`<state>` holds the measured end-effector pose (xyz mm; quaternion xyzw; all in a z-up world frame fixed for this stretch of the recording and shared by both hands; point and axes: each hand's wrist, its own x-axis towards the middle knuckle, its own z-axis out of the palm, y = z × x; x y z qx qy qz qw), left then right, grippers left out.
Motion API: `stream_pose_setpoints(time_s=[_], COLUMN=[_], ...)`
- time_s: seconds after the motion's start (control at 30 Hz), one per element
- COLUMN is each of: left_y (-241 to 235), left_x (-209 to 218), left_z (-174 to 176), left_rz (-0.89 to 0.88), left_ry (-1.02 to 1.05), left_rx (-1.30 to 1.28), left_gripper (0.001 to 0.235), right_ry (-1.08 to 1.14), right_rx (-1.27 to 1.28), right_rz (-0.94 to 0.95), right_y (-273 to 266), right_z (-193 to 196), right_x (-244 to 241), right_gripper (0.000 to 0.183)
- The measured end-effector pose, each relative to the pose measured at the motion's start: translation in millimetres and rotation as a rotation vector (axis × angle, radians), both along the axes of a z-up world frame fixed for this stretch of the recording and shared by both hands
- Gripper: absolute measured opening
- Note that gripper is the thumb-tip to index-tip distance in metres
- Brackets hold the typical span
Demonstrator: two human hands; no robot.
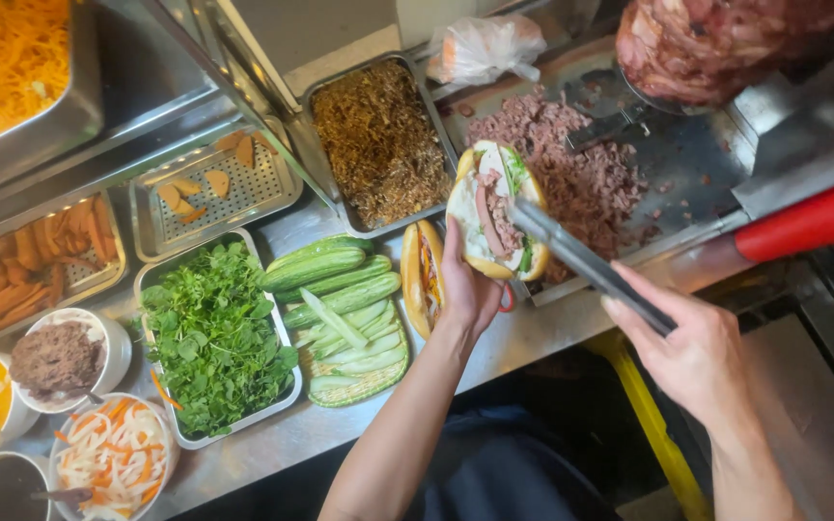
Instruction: The person assembles two baguette sandwiches at a food preparation counter. They use tongs to add sliced meats, pickled vegetables, fresh herbs, and cucumber slices into the bread, and apply sauces from bowls. The completed sandwiches are placed on the counter next to the ingredient trays.
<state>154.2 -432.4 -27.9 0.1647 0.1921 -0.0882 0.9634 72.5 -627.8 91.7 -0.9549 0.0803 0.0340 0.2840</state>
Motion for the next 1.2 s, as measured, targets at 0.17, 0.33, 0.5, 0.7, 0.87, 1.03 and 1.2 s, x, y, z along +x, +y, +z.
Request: stream_pose_setpoints(time_s=[0.17,0.33,0.5,0.7,0.87,1.03,1.2], left_y=[27.9,69.5,131.3,222.9,299.6,357.6,386.2], left_x=[-10.6,-34.3,-74.9,-132.5,-173.3,-198.3,-200.4], left_z=[10.2,36.9,71.9,105.5,132.1,153.4,145.7], left_rz=[0.124,0.277,0.389,0.466,0.494,0.457,0.438], left_ry=[-0.031,-0.067,-0.158,-0.084,-0.067,0.060,0.077], left_rx=[-0.028,-0.097,-0.107,-0.031,0.024,0.013,-0.028], left_gripper=[0.067,0.074,0.068,0.067,0.066,0.066,0.064], right_ry=[-0.091,-0.162,-0.296,-0.443,-0.584,-0.461,-0.367], right_rx=[0.010,-0.075,0.082,0.061,-0.112,-0.474,-0.593], right_rz=[0.271,0.377,0.476,0.575,0.686,0.543,0.561], right_y=[4.7,32.5,105.4,241.2,351.4,419.1,459.3], right_z=[-2.0,5.5,49.9,121.4,163.8,185.0,201.7], right_x=[3.6,7.4,19.7,39.9,83.4,115.7,98.2], right_gripper=[0.046,0.048,0.045,0.047,0.045,0.051,0.051])
